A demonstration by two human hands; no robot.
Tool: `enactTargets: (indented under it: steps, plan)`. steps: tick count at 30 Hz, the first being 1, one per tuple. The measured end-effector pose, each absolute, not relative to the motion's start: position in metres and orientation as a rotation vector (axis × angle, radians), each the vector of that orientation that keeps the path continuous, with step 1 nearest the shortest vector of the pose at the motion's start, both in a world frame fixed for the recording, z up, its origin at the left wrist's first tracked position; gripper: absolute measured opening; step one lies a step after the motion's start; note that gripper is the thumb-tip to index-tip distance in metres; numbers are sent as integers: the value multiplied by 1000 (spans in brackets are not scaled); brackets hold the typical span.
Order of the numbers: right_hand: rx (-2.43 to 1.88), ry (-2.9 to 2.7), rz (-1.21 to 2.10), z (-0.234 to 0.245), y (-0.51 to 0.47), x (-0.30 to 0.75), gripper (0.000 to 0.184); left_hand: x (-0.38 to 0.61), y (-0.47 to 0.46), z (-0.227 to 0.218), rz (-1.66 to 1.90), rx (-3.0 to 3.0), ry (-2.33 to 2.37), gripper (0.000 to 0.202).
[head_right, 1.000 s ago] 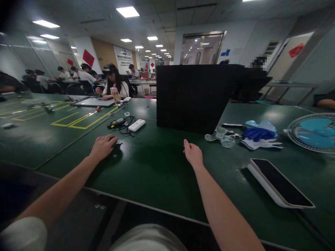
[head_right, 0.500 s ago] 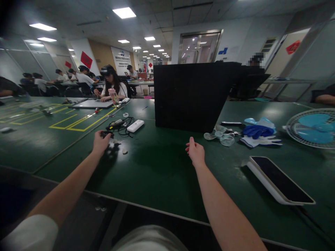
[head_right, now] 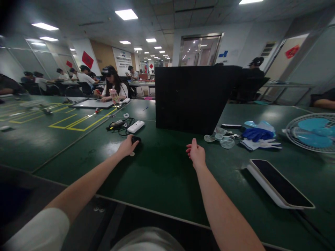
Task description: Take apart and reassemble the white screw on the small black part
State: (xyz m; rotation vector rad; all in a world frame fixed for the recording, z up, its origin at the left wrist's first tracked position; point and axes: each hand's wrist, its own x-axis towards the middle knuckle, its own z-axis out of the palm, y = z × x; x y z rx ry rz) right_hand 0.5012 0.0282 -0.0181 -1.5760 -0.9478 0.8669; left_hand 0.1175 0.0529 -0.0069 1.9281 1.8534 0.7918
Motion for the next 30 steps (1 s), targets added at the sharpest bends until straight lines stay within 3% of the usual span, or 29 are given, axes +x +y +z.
enactTargets:
  steps: [8,12,16,21,26,30]
  plan:
    - [-1611,-989,859,-16,27,500,67,261,24,-20,801,2171,1565,44]
    - [-1699,-1277,726,-4,22,495,54,296,13,-18,896,2155,1380,45]
    - [-1705,-1795,673,16,8,489,38,278,13,-9,1074,2025,1267,42]
    - [-1556,-2282,728,28,-13,469,33,221,21,-9,1216,1879,1385,43]
    - [-1432,-2450,640,26,-23,449,29,187,17,-18,1115,1797,1303,47]
    - [-1396,-2421,824,25,-24,446,23,192,7,-14,1037,1846,1302,51]
